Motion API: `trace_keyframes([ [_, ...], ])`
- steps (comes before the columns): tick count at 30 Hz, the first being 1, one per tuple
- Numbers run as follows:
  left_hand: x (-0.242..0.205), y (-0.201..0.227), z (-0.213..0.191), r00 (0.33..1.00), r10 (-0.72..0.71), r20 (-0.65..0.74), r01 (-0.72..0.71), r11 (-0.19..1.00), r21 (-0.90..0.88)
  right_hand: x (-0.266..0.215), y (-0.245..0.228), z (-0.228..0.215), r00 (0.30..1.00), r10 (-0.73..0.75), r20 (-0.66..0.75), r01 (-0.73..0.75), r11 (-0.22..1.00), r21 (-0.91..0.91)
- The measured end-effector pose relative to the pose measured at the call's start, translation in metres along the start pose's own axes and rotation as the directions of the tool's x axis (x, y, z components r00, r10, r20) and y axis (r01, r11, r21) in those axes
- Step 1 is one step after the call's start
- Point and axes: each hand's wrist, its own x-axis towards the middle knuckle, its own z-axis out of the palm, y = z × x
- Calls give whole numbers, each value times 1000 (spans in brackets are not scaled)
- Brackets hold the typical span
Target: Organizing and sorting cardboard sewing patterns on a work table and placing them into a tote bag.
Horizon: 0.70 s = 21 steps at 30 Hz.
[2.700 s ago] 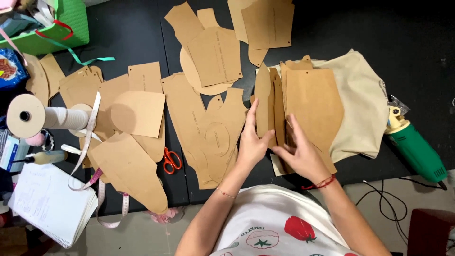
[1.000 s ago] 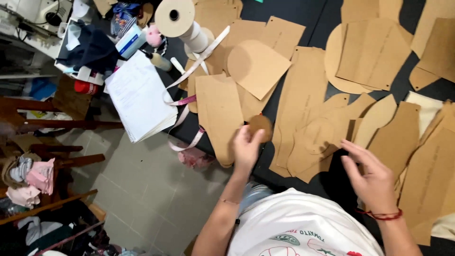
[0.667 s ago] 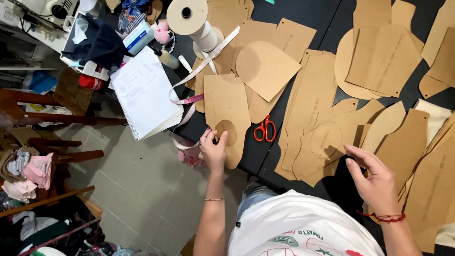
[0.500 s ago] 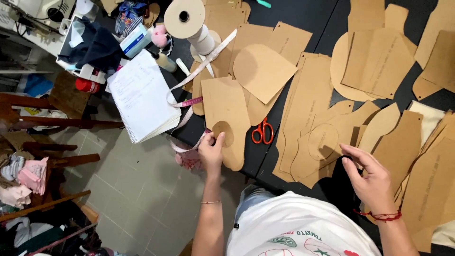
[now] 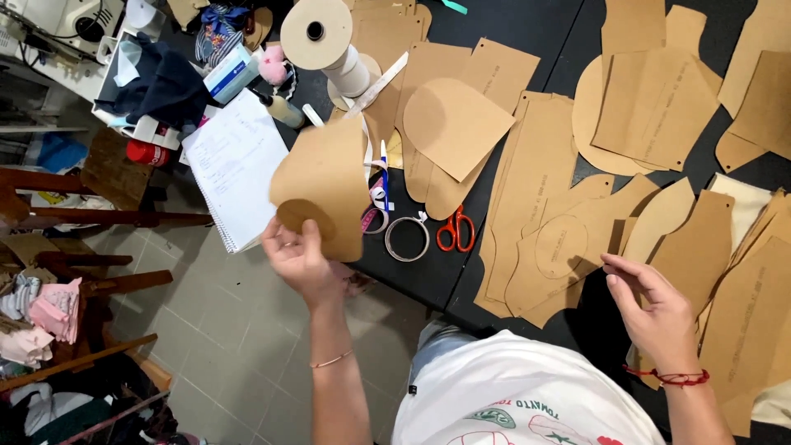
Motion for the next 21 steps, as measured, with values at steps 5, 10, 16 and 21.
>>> trace_keyframes([
  [5,-9,-49,39,989,-96,116,116,978,-173,4,15,0,999,-34,-37,32,999,-41],
  [10,-23,-85,63,950,-292,113,304,947,-107,1,32,-14,989,119,-93,-114,991,64],
  [16,-63,-45,62,967,175,187,-240,873,424,-12,57,-30,961,219,-170,-219,975,22],
  [21,-113,-33,97,875,73,478,-217,943,253,-12,45,-18,974,-22,-223,-40,962,-271],
])
